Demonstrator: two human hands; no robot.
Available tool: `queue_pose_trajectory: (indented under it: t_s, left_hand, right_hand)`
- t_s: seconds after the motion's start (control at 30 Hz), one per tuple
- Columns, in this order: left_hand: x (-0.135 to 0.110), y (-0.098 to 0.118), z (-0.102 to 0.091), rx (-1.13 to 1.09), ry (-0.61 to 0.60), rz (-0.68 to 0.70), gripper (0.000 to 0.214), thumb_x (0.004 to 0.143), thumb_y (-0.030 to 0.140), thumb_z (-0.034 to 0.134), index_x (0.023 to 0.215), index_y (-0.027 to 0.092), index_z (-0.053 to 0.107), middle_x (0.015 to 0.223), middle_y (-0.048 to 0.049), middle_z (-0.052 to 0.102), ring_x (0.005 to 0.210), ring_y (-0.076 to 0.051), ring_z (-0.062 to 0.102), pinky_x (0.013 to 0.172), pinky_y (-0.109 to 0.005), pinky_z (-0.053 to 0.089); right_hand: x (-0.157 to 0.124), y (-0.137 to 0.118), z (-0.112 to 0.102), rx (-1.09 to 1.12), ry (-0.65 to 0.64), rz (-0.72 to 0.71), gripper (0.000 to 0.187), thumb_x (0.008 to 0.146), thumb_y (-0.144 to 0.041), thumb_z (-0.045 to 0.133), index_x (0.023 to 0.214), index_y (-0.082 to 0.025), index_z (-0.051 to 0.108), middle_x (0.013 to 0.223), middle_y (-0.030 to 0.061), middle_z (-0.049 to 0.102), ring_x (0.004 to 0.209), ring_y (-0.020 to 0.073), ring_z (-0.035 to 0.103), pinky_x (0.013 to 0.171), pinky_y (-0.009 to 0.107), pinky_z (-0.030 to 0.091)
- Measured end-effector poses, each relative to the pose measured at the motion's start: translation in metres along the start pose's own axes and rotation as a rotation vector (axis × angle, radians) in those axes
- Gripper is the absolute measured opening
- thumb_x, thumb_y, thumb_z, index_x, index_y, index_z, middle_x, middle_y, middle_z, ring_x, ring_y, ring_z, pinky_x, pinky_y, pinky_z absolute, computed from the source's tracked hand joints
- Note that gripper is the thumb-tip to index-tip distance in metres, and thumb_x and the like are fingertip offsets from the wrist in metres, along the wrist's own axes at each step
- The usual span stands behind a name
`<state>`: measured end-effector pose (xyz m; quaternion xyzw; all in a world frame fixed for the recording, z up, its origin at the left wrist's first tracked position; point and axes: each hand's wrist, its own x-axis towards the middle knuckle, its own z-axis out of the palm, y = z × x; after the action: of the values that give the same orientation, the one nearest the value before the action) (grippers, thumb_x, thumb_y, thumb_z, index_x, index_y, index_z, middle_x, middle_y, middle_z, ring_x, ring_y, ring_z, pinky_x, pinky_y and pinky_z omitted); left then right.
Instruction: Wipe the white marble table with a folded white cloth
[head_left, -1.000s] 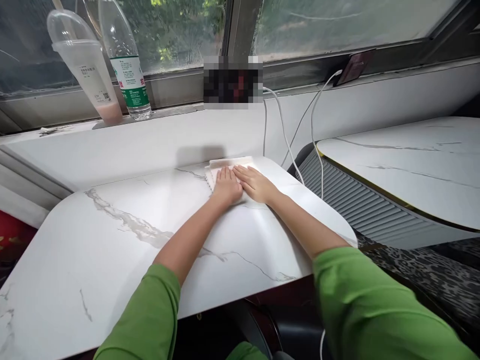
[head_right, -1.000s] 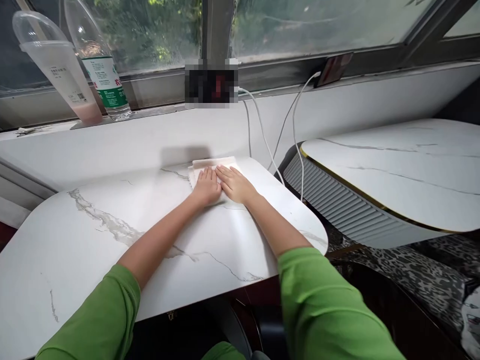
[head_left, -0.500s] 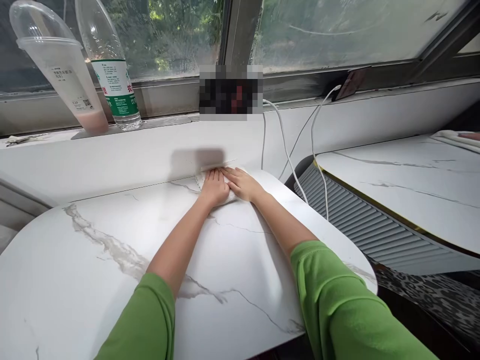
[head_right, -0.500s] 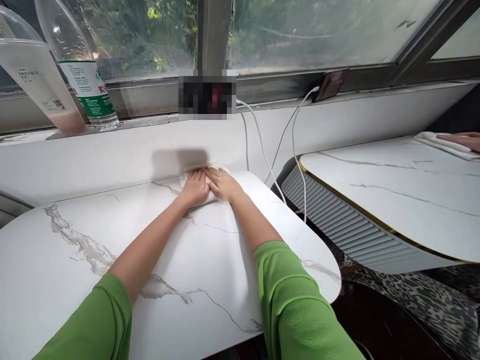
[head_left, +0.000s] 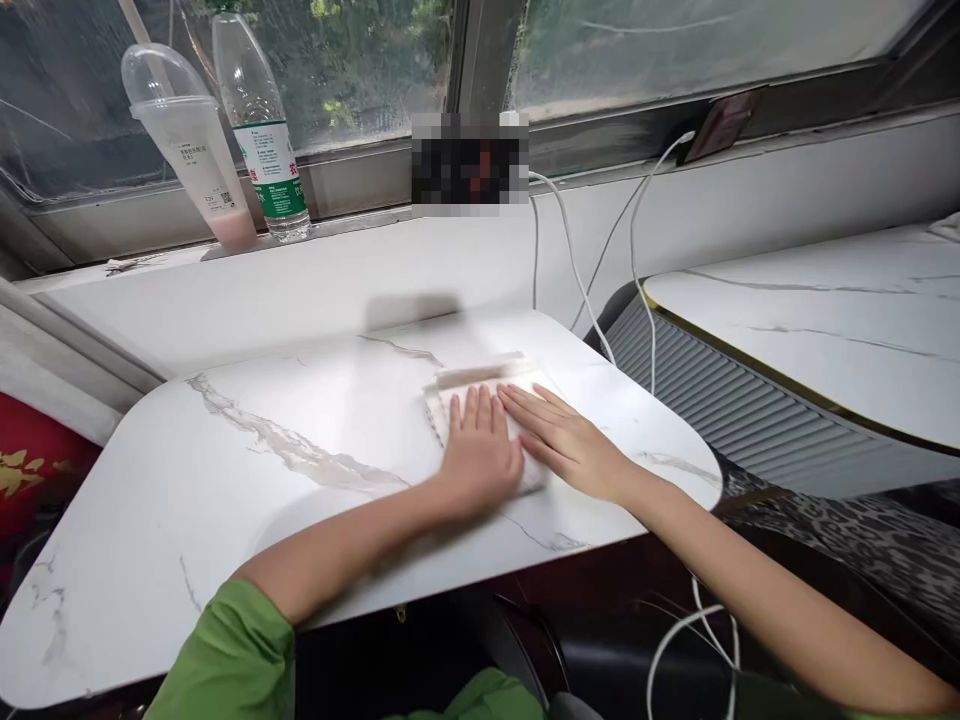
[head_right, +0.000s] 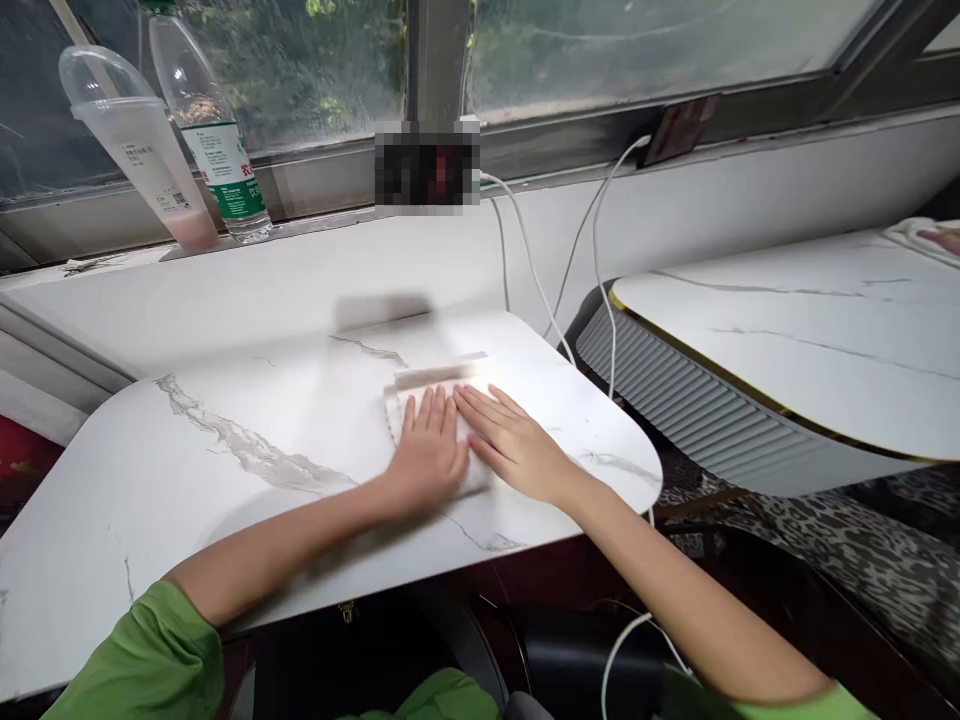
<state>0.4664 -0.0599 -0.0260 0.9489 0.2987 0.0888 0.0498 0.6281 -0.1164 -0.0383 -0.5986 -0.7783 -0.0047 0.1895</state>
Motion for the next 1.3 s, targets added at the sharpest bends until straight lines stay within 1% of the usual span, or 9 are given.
queue_pose_trajectory:
  t_s: [0.1, 0.2, 0.3, 0.4, 0.6, 0.83, 0.97, 1.13, 1.3]
  left_hand:
    - [-0.027, 0.049, 0.003, -0.041, 0.035, 0.047, 0.063, 0.097, 0.034, 0.027, 0.146, -0.005, 0.028, 0.154, -0.0234, 0.023, 0.145, -0.036, 0.014, 0.118, -0.055, 0.018]
    - [-0.029, 0.084, 0.003, -0.067, 0.033, 0.136, 0.064, 0.097, 0.033, 0.030, 0.144, -0.009, 0.029, 0.153, -0.0261, 0.024, 0.144, -0.039, 0.015, 0.118, -0.054, 0.019]
    - [-0.015, 0.103, 0.004, -0.085, 0.024, 0.126, 0.064, 0.096, 0.033, 0.031, 0.144, -0.011, 0.028, 0.152, -0.0268, 0.025, 0.143, -0.040, 0.014, 0.119, -0.053, 0.017]
    - [0.002, 0.107, 0.007, -0.109, 0.029, 0.077, 0.066, 0.096, 0.034, 0.032, 0.144, -0.010, 0.028, 0.153, -0.0263, 0.024, 0.144, -0.039, 0.012, 0.119, -0.052, 0.016]
    - [0.049, 0.080, 0.018, -0.108, 0.039, -0.003, 0.066, 0.093, 0.033, 0.033, 0.143, -0.010, 0.029, 0.153, -0.0248, 0.025, 0.145, -0.036, 0.016, 0.120, -0.051, 0.014]
    - [0.127, 0.022, 0.023, -0.035, 0.054, -0.023, 0.063, 0.092, 0.028, 0.031, 0.145, -0.007, 0.028, 0.154, -0.0220, 0.027, 0.145, -0.032, 0.020, 0.119, -0.049, 0.013]
    - [0.164, -0.006, 0.021, -0.020, 0.038, -0.043, 0.062, 0.092, 0.026, 0.028, 0.146, -0.003, 0.028, 0.155, -0.0195, 0.027, 0.145, -0.029, 0.020, 0.120, -0.047, 0.012]
    - [0.200, -0.029, 0.021, -0.023, 0.018, -0.053, 0.061, 0.092, 0.025, 0.027, 0.147, -0.003, 0.027, 0.156, -0.0176, 0.026, 0.145, -0.026, 0.020, 0.120, -0.043, 0.011]
    - [0.218, -0.043, 0.023, 0.004, 0.040, -0.045, 0.060, 0.093, 0.025, 0.028, 0.145, -0.005, 0.029, 0.154, -0.0195, 0.030, 0.143, -0.027, 0.025, 0.119, -0.042, 0.014]
  right_hand:
    - [-0.058, -0.012, -0.024, 0.020, -0.022, 0.061, 0.057, 0.099, -0.039, 0.030, 0.153, -0.034, 0.013, 0.154, -0.0022, 0.030, 0.142, 0.0198, 0.026, 0.119, 0.049, 0.028]
    - [-0.094, -0.004, -0.045, 0.026, -0.068, 0.116, 0.057, 0.099, -0.040, 0.032, 0.152, -0.037, 0.012, 0.153, -0.0035, 0.030, 0.141, 0.0196, 0.027, 0.118, 0.049, 0.030]
    - [-0.105, 0.015, -0.054, 0.025, -0.120, 0.147, 0.056, 0.099, -0.037, 0.031, 0.152, -0.037, 0.013, 0.154, -0.0034, 0.029, 0.141, 0.0198, 0.026, 0.118, 0.051, 0.029]
    - [-0.095, 0.034, -0.050, 0.002, -0.145, 0.160, 0.057, 0.098, -0.031, 0.028, 0.153, -0.034, 0.012, 0.156, -0.0023, 0.026, 0.143, 0.0190, 0.023, 0.118, 0.053, 0.026]
    - [-0.041, 0.071, -0.030, -0.108, -0.118, 0.109, 0.063, 0.092, -0.022, 0.028, 0.154, -0.022, 0.016, 0.157, 0.0039, 0.024, 0.144, 0.0194, 0.022, 0.119, 0.052, 0.019]
    - [0.044, 0.116, -0.014, -0.184, -0.070, 0.168, 0.063, 0.087, -0.018, 0.029, 0.150, -0.014, 0.027, 0.155, 0.0076, 0.031, 0.143, 0.0211, 0.026, 0.117, 0.051, 0.022]
    - [0.086, 0.134, -0.012, -0.211, -0.115, 0.206, 0.062, 0.088, -0.018, 0.027, 0.149, -0.006, 0.029, 0.156, 0.0093, 0.028, 0.145, 0.0218, 0.022, 0.119, 0.046, 0.019]
    - [0.121, 0.159, -0.006, -0.207, -0.115, 0.223, 0.061, 0.088, -0.018, 0.026, 0.148, -0.004, 0.029, 0.156, 0.0111, 0.029, 0.144, 0.0243, 0.023, 0.118, 0.049, 0.020]
    - [0.138, 0.182, 0.005, -0.210, -0.065, 0.214, 0.060, 0.089, -0.021, 0.027, 0.147, -0.007, 0.033, 0.153, 0.0115, 0.035, 0.143, 0.0261, 0.028, 0.115, 0.051, 0.024]
